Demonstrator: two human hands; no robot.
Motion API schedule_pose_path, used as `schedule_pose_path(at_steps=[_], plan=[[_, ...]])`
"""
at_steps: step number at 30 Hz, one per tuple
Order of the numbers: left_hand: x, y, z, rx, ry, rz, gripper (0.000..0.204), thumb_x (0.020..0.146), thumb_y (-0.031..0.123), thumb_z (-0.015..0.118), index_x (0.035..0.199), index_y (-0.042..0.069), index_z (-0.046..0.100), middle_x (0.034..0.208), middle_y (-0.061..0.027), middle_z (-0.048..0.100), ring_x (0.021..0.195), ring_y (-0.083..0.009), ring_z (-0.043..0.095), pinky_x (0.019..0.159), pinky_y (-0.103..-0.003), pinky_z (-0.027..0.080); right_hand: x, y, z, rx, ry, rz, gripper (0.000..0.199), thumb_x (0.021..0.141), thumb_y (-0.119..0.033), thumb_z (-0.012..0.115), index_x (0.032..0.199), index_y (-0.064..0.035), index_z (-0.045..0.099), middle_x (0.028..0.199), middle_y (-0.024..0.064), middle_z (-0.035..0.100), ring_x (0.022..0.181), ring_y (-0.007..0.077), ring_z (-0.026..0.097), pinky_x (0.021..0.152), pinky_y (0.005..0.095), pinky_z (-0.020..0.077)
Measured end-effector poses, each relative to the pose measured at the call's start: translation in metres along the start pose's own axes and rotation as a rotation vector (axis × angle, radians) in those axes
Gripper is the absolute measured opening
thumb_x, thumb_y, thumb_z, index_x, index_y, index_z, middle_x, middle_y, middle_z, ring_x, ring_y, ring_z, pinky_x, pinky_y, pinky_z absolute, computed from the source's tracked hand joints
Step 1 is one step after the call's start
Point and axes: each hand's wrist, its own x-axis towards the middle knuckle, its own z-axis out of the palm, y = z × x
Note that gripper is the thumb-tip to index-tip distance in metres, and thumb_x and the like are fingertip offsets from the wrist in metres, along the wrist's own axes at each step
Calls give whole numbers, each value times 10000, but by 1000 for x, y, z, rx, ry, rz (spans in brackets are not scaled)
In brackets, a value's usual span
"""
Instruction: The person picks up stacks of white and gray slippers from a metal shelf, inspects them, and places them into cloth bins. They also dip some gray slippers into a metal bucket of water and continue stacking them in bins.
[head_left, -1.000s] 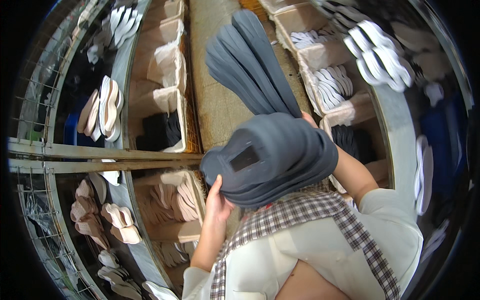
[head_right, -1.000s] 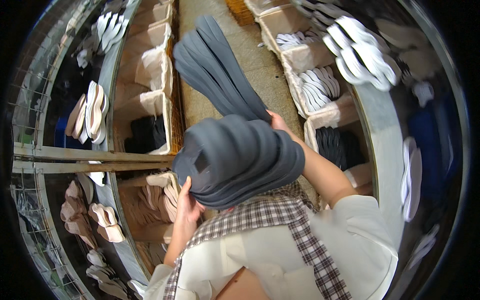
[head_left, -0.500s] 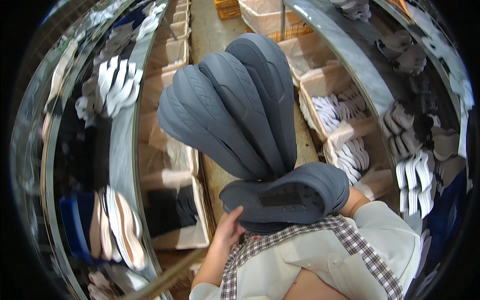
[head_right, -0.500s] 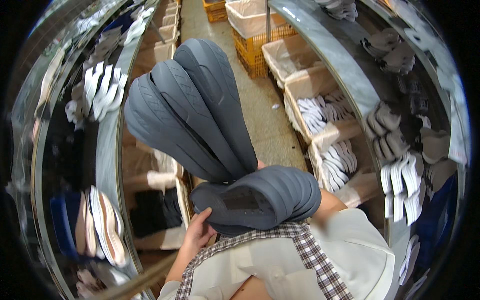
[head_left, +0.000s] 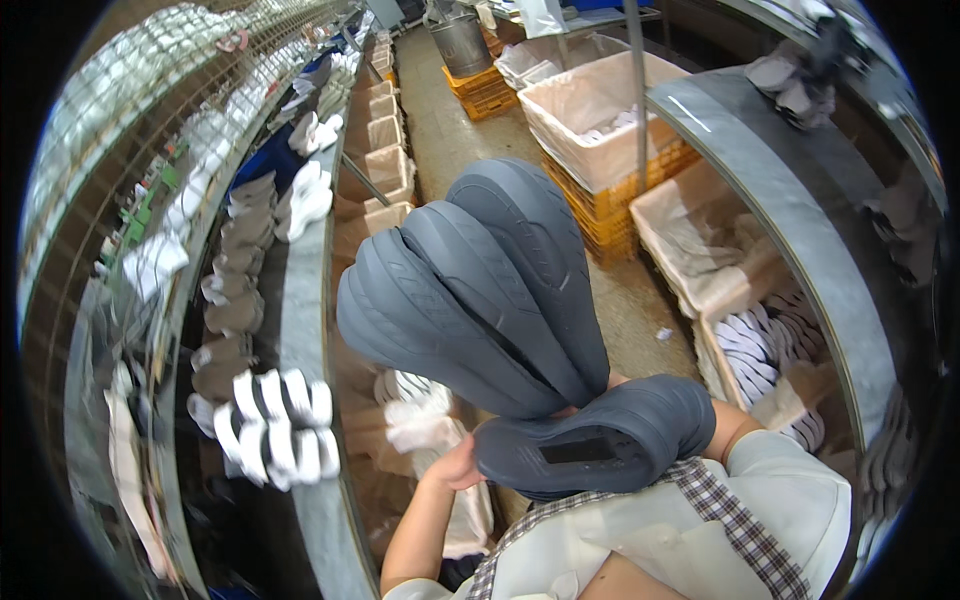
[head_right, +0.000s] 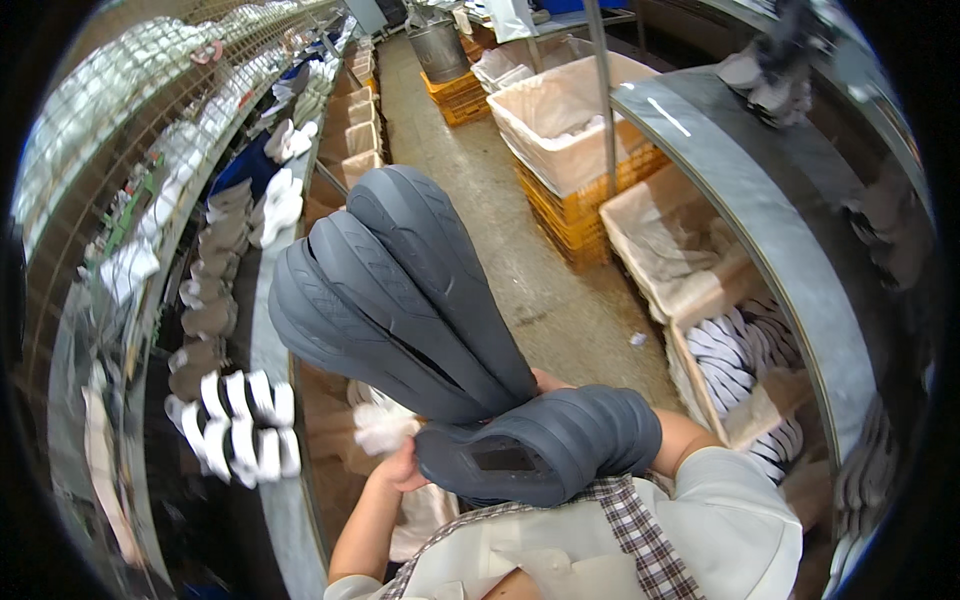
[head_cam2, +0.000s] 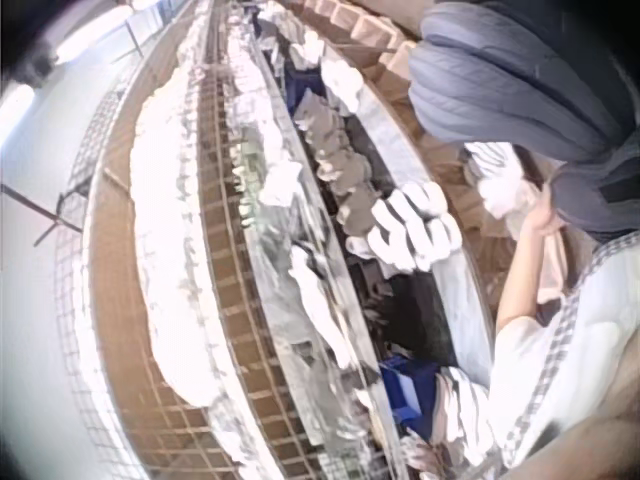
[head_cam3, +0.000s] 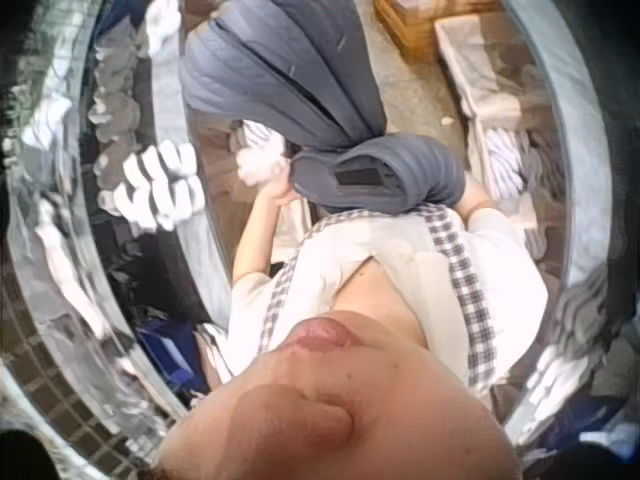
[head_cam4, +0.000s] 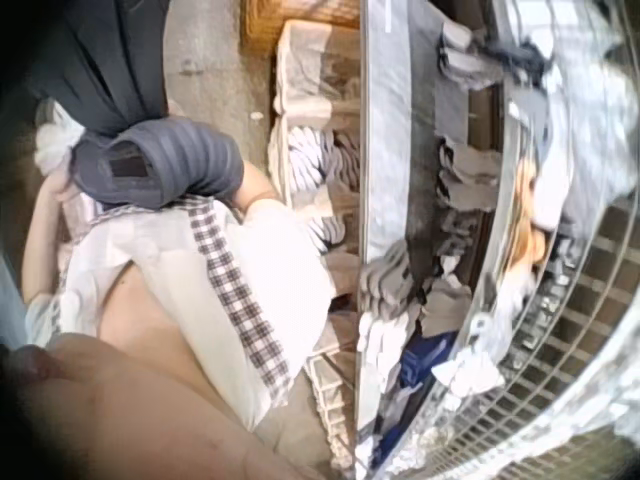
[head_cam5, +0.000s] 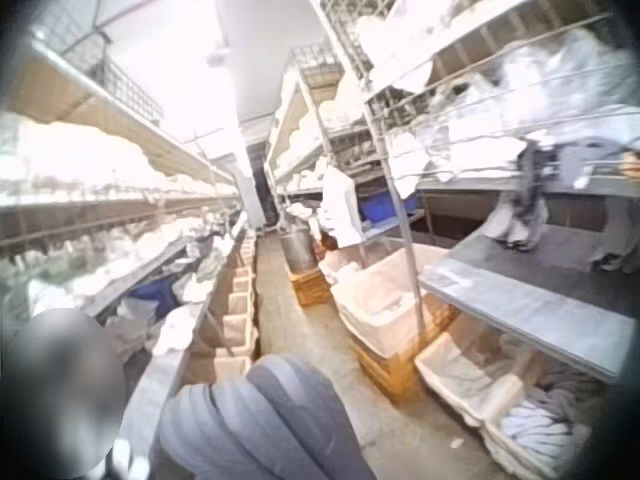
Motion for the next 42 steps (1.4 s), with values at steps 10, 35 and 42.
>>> schedule_pose_path(at_steps=[10,35,42], plan=[[152,219,-125,-71,35,54,671,841,326,631,1355,27,319,1327,-77,431,1192,-183,430,1011,-326,335,134,-303,-95,155,94,-14,575,855,-365,564,1267,4,407,1066,196,594,875,293,616,840,401,481],[554,870,-471,-507,310,491,706,788,379,652,1334,46,353,1341,-102,426,1238,-307,386,1055,-485,263,394,-1075,-410,377,778,-868,435,819,-252,636,1175,-91,444,1106,96,543,955,251,542,807,417,451],[646,1045,-549,-403,491,767,689,829,451,565,1341,42,351,1349,-123,426,1223,-300,418,1026,-449,322,498,-1297,-489,348,729,-866,368,817,-254,643,1102,-68,503,1041,100,563,930,236,537,798,406,469]])
